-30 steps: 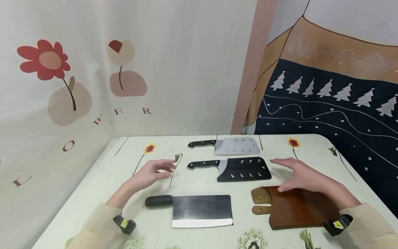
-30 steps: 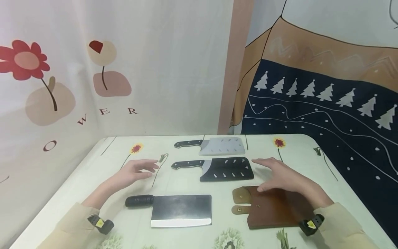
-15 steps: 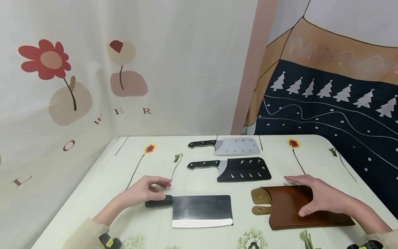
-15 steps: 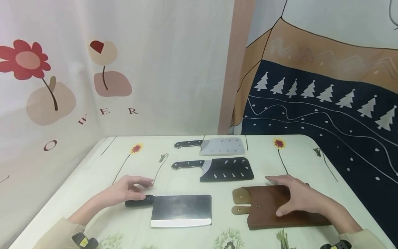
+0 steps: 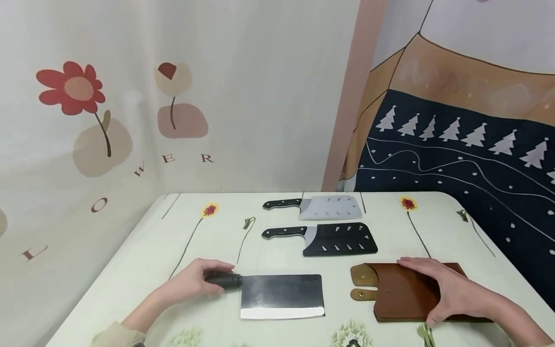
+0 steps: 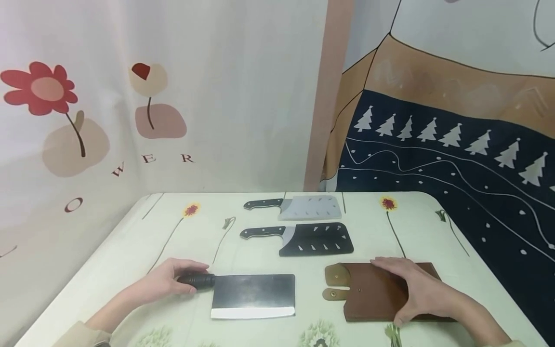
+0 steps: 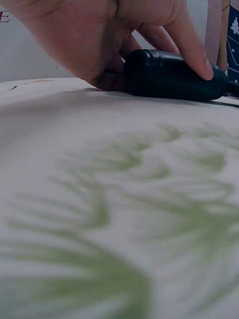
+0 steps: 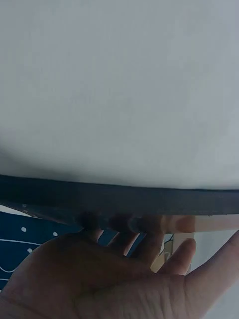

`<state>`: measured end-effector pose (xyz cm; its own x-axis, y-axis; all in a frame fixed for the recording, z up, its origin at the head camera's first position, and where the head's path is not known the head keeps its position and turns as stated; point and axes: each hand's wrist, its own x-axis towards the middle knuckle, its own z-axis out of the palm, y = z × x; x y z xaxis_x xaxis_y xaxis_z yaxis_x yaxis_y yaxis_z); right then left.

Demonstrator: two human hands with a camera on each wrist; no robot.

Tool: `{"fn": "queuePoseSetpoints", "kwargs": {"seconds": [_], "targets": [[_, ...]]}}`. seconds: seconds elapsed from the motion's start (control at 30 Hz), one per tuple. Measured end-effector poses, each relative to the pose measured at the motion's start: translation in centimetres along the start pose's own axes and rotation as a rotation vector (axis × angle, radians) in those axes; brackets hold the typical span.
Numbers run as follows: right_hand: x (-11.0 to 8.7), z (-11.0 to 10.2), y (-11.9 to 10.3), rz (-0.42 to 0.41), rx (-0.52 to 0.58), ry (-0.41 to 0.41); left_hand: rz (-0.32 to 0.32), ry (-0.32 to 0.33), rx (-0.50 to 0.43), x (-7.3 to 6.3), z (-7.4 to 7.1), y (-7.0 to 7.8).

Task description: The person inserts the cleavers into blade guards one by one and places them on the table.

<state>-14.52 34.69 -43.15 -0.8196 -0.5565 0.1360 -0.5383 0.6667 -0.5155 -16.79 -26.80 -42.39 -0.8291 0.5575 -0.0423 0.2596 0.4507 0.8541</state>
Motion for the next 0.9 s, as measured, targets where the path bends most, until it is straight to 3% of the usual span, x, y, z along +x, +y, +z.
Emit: {"fn": "queuePoseSetpoints", "kwargs": {"seconds": [0.17, 0.37, 0.63, 0.9], "targets": [[-0.2, 0.8, -0.2, -0.013, -0.015, 0.013, -0.015, 0.020, 0.052, -0.2, 0.4, -0.1], [-0.2, 1.5, -0.1, -0.033, -0.030, 0.039, -0.034, 0.000, 0.092, 0.2, 0.7, 0.1], [-0.1, 1.5, -0.6, 0.073, -0.105, -0.012, 0.117, 0.009, 0.084, 0.4, 0.9, -0.2], [0.4, 0.9, -0.9, 0.109, -0.089, -0.050, 0.159, 0.011, 0.049, 0.4, 1.2, -0.7]]}}
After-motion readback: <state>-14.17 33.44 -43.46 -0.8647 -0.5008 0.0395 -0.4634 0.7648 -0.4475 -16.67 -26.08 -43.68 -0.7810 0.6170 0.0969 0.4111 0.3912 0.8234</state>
